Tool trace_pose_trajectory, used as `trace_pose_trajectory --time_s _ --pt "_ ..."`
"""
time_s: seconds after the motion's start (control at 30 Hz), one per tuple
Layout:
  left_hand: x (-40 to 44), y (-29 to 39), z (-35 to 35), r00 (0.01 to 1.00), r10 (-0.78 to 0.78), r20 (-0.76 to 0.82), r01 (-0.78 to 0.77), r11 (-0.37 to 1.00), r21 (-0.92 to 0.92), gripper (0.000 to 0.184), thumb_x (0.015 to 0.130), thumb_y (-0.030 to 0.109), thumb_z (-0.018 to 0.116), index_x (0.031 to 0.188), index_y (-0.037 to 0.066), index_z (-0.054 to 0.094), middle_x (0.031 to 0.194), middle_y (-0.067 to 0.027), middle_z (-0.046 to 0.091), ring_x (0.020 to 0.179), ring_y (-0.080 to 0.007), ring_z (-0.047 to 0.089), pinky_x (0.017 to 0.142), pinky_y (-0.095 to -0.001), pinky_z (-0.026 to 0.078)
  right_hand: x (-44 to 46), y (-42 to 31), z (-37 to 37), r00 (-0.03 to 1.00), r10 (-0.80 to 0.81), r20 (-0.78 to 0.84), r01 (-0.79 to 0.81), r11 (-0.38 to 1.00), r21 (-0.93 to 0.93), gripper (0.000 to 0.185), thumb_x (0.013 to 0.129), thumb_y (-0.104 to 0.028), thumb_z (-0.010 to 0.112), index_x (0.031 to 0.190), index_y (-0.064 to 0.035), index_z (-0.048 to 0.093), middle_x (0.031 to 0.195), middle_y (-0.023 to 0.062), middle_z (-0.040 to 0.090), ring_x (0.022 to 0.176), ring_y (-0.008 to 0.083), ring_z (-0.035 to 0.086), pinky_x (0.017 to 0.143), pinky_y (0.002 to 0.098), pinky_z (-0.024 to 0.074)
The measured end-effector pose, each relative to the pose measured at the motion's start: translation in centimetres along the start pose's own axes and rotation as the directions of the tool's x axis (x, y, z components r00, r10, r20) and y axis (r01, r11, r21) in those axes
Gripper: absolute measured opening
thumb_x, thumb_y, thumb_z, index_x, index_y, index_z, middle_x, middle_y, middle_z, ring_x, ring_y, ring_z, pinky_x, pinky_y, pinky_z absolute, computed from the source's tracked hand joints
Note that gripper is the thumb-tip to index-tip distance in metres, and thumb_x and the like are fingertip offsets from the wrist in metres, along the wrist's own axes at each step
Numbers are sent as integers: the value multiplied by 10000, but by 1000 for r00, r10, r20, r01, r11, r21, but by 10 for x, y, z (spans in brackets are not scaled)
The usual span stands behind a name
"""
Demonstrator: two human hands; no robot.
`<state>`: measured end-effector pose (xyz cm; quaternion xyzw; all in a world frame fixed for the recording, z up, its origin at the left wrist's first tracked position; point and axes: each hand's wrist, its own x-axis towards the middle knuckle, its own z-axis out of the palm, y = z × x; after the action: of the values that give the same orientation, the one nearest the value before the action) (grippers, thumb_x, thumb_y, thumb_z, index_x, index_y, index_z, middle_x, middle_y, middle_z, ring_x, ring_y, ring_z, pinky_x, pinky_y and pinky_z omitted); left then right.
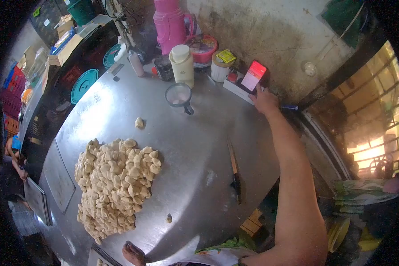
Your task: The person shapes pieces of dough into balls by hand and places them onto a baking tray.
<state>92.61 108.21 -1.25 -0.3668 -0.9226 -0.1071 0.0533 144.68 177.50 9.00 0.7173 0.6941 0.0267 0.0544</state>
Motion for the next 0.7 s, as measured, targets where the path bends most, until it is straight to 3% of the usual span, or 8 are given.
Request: trace_pose_trajectory --time_s 0.27,0.7 --pt "-1 -2 -1 1000 29 3 -29 1000 -13 429 1040 411 476 1059 41 693 921 -223 669 828 -442 623 745 -553 494 -1 -11 -9 999 -9 42 8 1000 23 798 976 -606 502 1583 -131 293 1409 259 525 1202 412 615 971 513 518" --pt "-2 -5 2 999 20 42 -21 1000 5 430 1050 408 456 1104 38 669 933 -222 657 843 -440 617 754 -554 489 12 -16 -3 999 42 -2 -42 999 7 826 964 -616 516 1586 -127 281 1380 274 537 1159 428 631 967 513 518"
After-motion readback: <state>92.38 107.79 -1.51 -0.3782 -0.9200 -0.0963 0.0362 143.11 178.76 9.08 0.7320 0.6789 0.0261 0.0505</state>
